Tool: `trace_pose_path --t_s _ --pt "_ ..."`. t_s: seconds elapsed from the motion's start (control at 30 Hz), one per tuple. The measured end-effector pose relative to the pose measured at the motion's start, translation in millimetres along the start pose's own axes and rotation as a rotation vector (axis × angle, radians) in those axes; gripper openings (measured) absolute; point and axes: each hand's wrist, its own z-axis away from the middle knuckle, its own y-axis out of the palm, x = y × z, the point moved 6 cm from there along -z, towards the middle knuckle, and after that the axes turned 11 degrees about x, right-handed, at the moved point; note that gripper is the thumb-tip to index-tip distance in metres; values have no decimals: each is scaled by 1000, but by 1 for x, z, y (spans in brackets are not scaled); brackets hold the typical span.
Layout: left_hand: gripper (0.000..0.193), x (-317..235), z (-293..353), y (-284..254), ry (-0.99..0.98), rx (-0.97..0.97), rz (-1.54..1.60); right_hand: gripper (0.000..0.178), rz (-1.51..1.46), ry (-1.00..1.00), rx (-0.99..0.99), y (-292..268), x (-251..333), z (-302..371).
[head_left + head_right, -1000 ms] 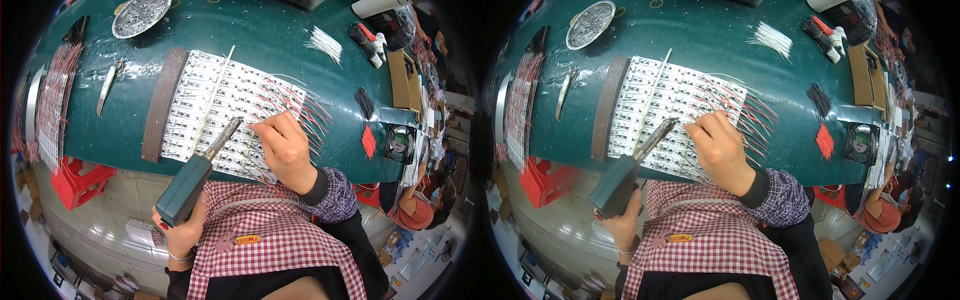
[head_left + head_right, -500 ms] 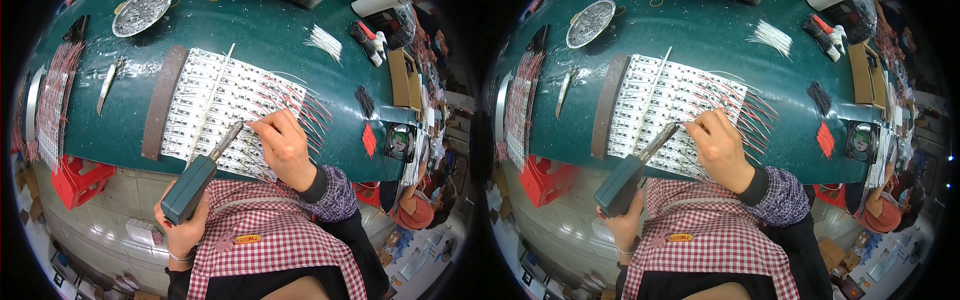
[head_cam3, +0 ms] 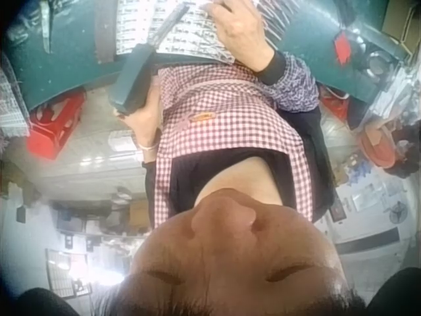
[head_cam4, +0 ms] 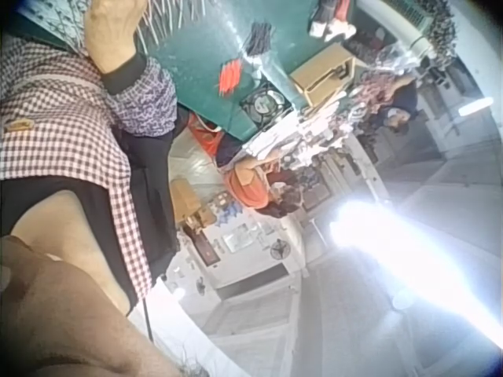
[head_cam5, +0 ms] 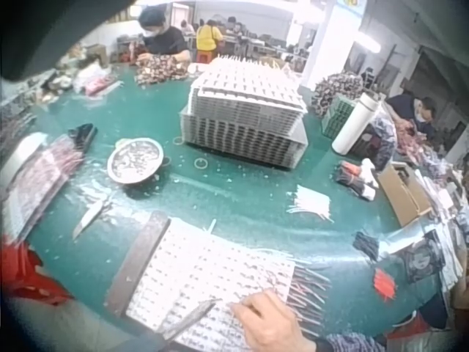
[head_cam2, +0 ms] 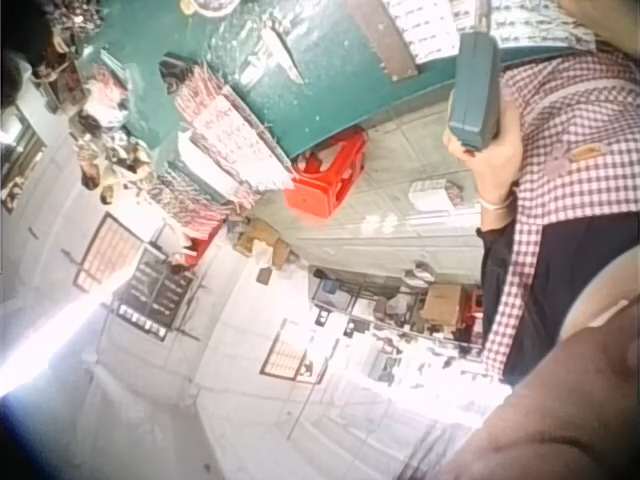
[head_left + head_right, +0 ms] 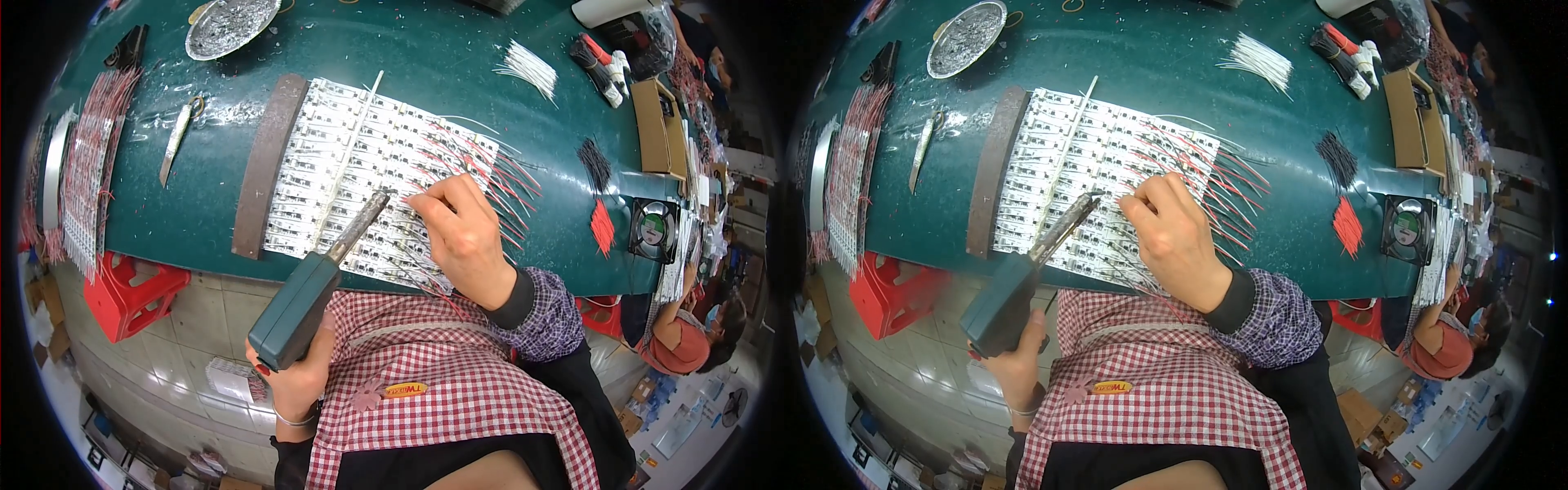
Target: The person solders wires onto an LED board using a soldering tool, positions wire bundles by hand, and aligns rows on the board using a thin rod.
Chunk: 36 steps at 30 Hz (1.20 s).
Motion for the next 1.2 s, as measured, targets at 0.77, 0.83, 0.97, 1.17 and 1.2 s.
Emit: trace_pose_path --t_s 0.77,0.83,0.97,1.17,1.2 --pt "23 8 11 -4 36 63 16 28 -35 -25 0 4 11 8" --pt "16 5 9 -4 31 31 28 28 -29 -22 0 4 11 8" --pt "16 9 9 -2 -37 71 70 28 -20 -23 -6 4 13 8" --pt "15 4 6 0 -15 87 55 28 24 -16 0 7 14 10" --pt "14 3 6 0 -11 85 58 28 32 -15 3 7 14 10"
